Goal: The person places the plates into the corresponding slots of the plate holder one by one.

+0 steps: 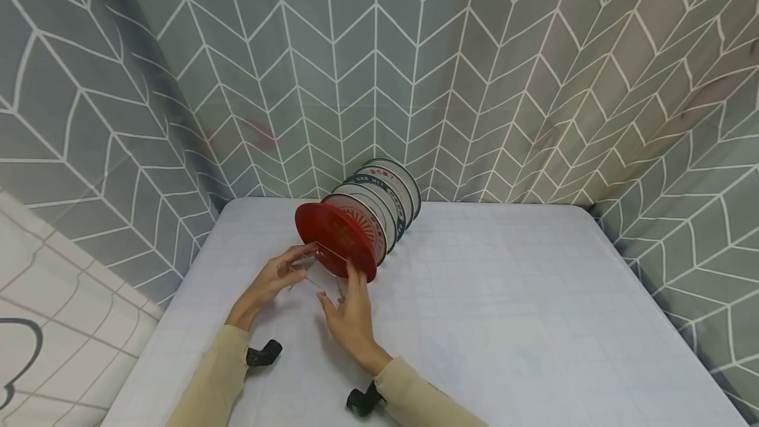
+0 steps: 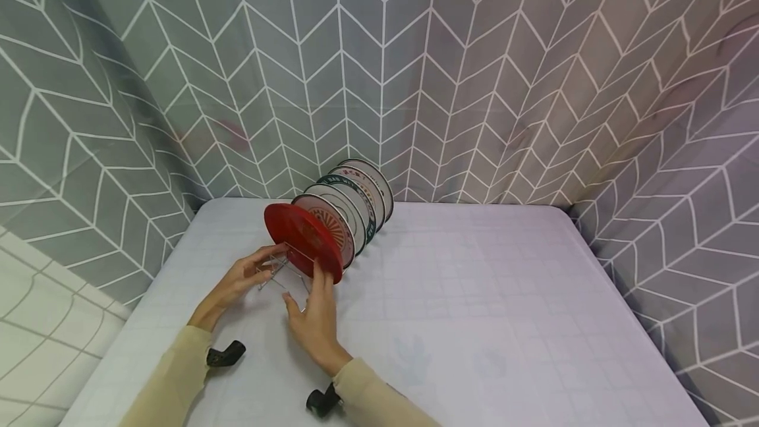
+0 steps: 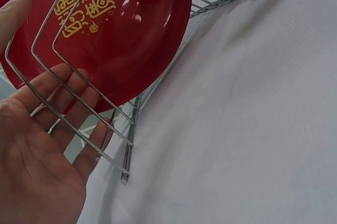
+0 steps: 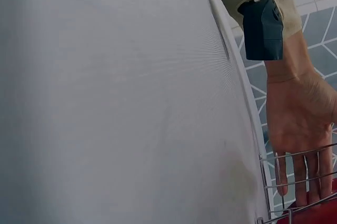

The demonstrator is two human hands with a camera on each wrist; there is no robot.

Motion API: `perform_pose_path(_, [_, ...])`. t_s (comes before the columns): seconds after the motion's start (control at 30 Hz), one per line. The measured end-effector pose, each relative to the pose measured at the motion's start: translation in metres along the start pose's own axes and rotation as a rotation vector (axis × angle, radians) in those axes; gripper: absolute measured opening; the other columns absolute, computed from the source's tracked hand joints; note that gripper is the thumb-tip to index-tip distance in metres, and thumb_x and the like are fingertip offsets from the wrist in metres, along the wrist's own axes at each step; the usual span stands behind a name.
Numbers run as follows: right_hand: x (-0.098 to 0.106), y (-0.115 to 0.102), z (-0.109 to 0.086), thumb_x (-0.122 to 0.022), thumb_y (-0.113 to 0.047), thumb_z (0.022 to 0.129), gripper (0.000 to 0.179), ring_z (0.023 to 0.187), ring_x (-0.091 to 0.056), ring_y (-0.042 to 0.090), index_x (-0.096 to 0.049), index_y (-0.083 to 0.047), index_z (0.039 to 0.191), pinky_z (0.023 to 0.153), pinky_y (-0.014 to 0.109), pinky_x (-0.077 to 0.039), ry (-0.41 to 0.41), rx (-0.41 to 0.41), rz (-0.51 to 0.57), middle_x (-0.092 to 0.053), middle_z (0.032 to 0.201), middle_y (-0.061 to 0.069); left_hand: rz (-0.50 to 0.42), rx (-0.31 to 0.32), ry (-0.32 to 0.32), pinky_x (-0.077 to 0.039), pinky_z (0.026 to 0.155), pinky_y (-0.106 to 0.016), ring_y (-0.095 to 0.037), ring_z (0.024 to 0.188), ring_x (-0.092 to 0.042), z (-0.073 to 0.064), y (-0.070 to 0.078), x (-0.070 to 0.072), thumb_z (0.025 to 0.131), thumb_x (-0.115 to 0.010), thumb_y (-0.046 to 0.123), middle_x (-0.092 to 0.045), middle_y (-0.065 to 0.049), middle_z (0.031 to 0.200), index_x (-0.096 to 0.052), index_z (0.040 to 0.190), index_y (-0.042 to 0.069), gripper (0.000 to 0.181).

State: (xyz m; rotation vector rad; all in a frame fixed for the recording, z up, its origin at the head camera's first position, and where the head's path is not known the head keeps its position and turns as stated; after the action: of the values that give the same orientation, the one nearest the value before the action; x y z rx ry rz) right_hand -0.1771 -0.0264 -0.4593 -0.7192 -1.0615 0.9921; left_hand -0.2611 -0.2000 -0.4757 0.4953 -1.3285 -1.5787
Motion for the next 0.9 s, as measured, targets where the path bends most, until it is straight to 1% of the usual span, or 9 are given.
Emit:
perform_pose_path(0.1, [0.006, 0.0, -0.002, -0.073, -0.016, 0.087, 0.079, 0.117, -0.055, 0.031, -0.029, -0.004, 0.152, 0.084, 0.039, -0.06, -0.019, -0.004, 0.011, -0.044, 0.143, 0.012, 0.014, 0.019, -0.004, -0.047, 0.103, -0.026, -0.023, 0.132, -0.047, 0.001, 0.002, -0.002, 0.091, -0.055, -0.005, -0.045, -0.027, 0.142, -0.043, 0.143, -0.004, 0.054])
perform_pose_path(0.27, [0.02, 0.002, -0.004, -0.073, -0.019, 0.088, 0.078, 0.12, -0.054, 0.027, -0.032, -0.003, 0.152, 0.1, 0.041, -0.053, -0.05, 0.004, -0.039, -0.048, 0.142, 0.011, 0.042, 0.028, -0.009, -0.05, 0.1, -0.031, -0.006, 0.125, -0.049, 0.004, 0.006, -0.009, 0.087, -0.062, -0.004, -0.05, -0.024, 0.138, -0.047, 0.139, -0.002, 0.054])
perform_pose_path(0.33, [0.027, 0.003, -0.005, -0.073, -0.019, 0.088, 0.077, 0.125, -0.052, 0.026, -0.033, -0.001, 0.151, 0.107, 0.043, -0.048, -0.058, 0.024, -0.06, -0.048, 0.143, 0.011, 0.061, 0.032, -0.009, -0.052, 0.098, -0.032, -0.005, 0.123, -0.05, 0.006, 0.009, -0.013, 0.086, -0.064, -0.003, -0.052, -0.022, 0.136, -0.048, 0.137, 0.0, 0.054])
perform_pose_path(0.4, [0.033, 0.005, -0.005, -0.073, -0.019, 0.088, 0.076, 0.129, -0.05, 0.026, -0.034, 0.0, 0.15, 0.11, 0.045, -0.044, -0.064, 0.046, -0.068, -0.047, 0.144, 0.012, 0.08, 0.044, -0.004, -0.054, 0.096, -0.034, -0.01, 0.123, -0.051, 0.008, 0.012, -0.018, 0.084, -0.067, -0.002, -0.054, -0.021, 0.134, -0.05, 0.135, 0.001, 0.054])
perform_pose_path(0.47, [0.039, 0.008, -0.005, -0.073, -0.019, 0.088, 0.076, 0.133, -0.047, 0.027, -0.034, 0.0, 0.15, 0.112, 0.047, -0.042, -0.076, 0.054, -0.051, -0.046, 0.145, 0.012, 0.097, 0.064, 0.005, -0.055, 0.095, -0.038, -0.019, 0.123, -0.051, 0.009, 0.015, -0.024, 0.084, -0.07, -0.001, -0.055, -0.019, 0.133, -0.05, 0.134, 0.002, 0.054])
perform_pose_path(0.6, [0.053, 0.018, -0.006, -0.072, -0.017, 0.088, 0.075, 0.131, -0.048, 0.028, -0.033, 0.0, 0.151, 0.109, 0.052, -0.043, -0.111, 0.051, 0.019, -0.045, 0.144, 0.014, 0.115, 0.124, 0.034, -0.053, 0.097, -0.048, -0.034, 0.124, -0.048, 0.01, 0.018, -0.039, 0.082, -0.076, 0.006, -0.055, -0.017, 0.132, -0.051, 0.133, 0.006, 0.057])
perform_pose_path(0.73, [0.068, 0.029, -0.006, -0.071, -0.015, 0.089, 0.075, 0.128, -0.049, 0.033, -0.032, -0.004, 0.152, 0.101, 0.059, -0.048, -0.165, 0.038, 0.106, -0.044, 0.144, 0.016, 0.133, 0.184, 0.08, -0.051, 0.099, -0.053, -0.036, 0.124, -0.047, 0.01, 0.02, -0.056, 0.08, -0.08, 0.016, -0.055, -0.014, 0.131, -0.05, 0.131, 0.009, 0.06])
perform_pose_path(0.8, [0.076, 0.035, -0.006, -0.071, -0.014, 0.089, 0.076, 0.127, -0.049, 0.035, -0.032, -0.007, 0.153, 0.099, 0.064, -0.047, -0.194, 0.028, 0.14, -0.044, 0.144, 0.016, 0.138, 0.206, 0.111, -0.052, 0.098, -0.052, -0.034, 0.124, -0.048, 0.01, 0.021, -0.065, 0.079, -0.082, 0.018, -0.054, -0.013, 0.13, -0.05, 0.131, 0.01, 0.062])
perform_pose_path(0.9, [0.089, 0.042, -0.005, -0.072, -0.011, 0.088, 0.076, 0.124, -0.051, 0.038, -0.032, -0.01, 0.153, 0.097, 0.066, -0.046, -0.243, 0.025, 0.18, -0.044, 0.143, 0.016, 0.14, 0.225, 0.165, -0.054, 0.095, -0.046, -0.031, 0.122, -0.049, 0.009, 0.024, -0.079, 0.076, -0.084, 0.021, -0.054, -0.011, 0.129, -0.049, 0.131, 0.01, 0.065])
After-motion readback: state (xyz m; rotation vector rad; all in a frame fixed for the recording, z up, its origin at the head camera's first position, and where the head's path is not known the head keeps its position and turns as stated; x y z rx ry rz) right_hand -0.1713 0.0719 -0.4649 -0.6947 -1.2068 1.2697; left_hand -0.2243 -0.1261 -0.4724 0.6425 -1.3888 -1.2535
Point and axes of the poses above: each hand's wrist, its own z-axis towards the middle knuckle, its own x-axis out of the back of the hand, y = z × x, the point moved 5 cm from there along z, towards the middle knuckle
